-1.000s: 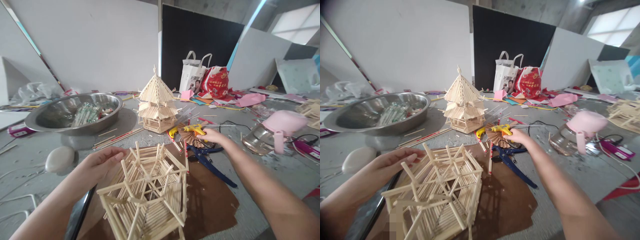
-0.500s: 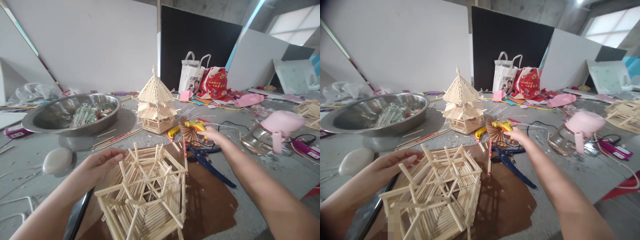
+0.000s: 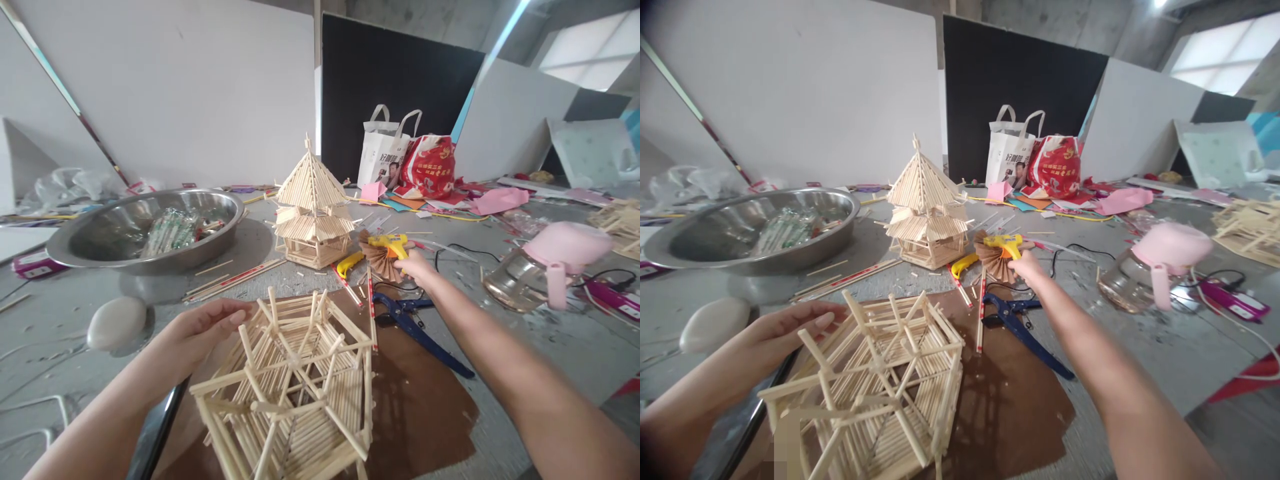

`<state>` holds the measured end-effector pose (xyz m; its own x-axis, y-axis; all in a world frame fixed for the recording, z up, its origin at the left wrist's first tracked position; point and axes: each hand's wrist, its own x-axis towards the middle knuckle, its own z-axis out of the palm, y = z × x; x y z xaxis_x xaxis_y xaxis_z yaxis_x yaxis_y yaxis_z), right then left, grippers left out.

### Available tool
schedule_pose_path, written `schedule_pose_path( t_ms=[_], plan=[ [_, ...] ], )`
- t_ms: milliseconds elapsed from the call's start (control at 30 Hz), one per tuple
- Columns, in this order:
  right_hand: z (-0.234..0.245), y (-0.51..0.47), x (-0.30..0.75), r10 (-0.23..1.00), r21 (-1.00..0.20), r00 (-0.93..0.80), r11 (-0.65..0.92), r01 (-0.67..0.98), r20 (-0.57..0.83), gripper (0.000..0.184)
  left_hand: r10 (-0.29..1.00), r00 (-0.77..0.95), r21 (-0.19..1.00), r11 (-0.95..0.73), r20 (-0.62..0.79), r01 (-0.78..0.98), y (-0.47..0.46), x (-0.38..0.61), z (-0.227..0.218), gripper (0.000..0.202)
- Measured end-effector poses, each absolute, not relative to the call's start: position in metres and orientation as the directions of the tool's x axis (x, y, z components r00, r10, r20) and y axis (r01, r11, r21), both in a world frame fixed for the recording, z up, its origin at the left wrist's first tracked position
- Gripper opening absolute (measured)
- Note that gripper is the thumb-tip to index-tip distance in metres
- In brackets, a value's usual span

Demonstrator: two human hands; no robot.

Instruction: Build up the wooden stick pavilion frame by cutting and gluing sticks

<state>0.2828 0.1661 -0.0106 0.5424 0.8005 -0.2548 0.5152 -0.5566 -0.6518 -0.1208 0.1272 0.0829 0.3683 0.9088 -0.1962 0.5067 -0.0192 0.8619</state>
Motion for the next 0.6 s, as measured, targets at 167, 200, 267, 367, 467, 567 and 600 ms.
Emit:
schedule_pose_path(
  t_ms=[167,200,267,367,467,567,600],
  plan=[
    [0.002,0.178,0.317,0.747,-0.571,0.651,-0.596,0.565,-0.135,0.031,0.879,0.413,0.880,0.014,-0.236,0.474,0.125,-0.118,0.085,0.034],
    [0.004,0.180,0.323,0.734,-0.545,0.669,-0.610,0.575,-0.115,0.031,0.871,0.429,0.885,0.015,-0.240,0.465,0.125,-0.118,0.085,0.034],
    [0.006,0.183,0.334,0.711,-0.489,0.698,-0.642,0.591,-0.090,0.028,0.856,0.457,0.893,0.010,-0.239,0.449,0.126,-0.120,0.083,0.035],
    [0.005,0.185,0.342,0.683,-0.409,0.723,-0.691,0.596,-0.099,0.020,0.838,0.491,0.900,0.001,-0.239,0.436,0.127,-0.122,0.080,0.033],
    [0.002,0.185,0.348,0.660,-0.351,0.741,-0.727,0.589,-0.123,0.022,0.794,0.559,0.908,-0.021,-0.238,0.418,0.127,-0.120,0.081,0.031],
    [-0.002,0.185,0.354,0.653,-0.317,0.751,-0.735,0.599,-0.094,0.026,0.776,0.594,0.911,-0.064,-0.211,0.407,0.126,-0.117,0.083,0.030],
    [-0.003,0.184,0.356,0.660,-0.310,0.747,-0.728,0.612,-0.075,0.027,0.778,0.594,0.910,-0.070,-0.207,0.409,0.125,-0.116,0.084,0.030]
  ],
)
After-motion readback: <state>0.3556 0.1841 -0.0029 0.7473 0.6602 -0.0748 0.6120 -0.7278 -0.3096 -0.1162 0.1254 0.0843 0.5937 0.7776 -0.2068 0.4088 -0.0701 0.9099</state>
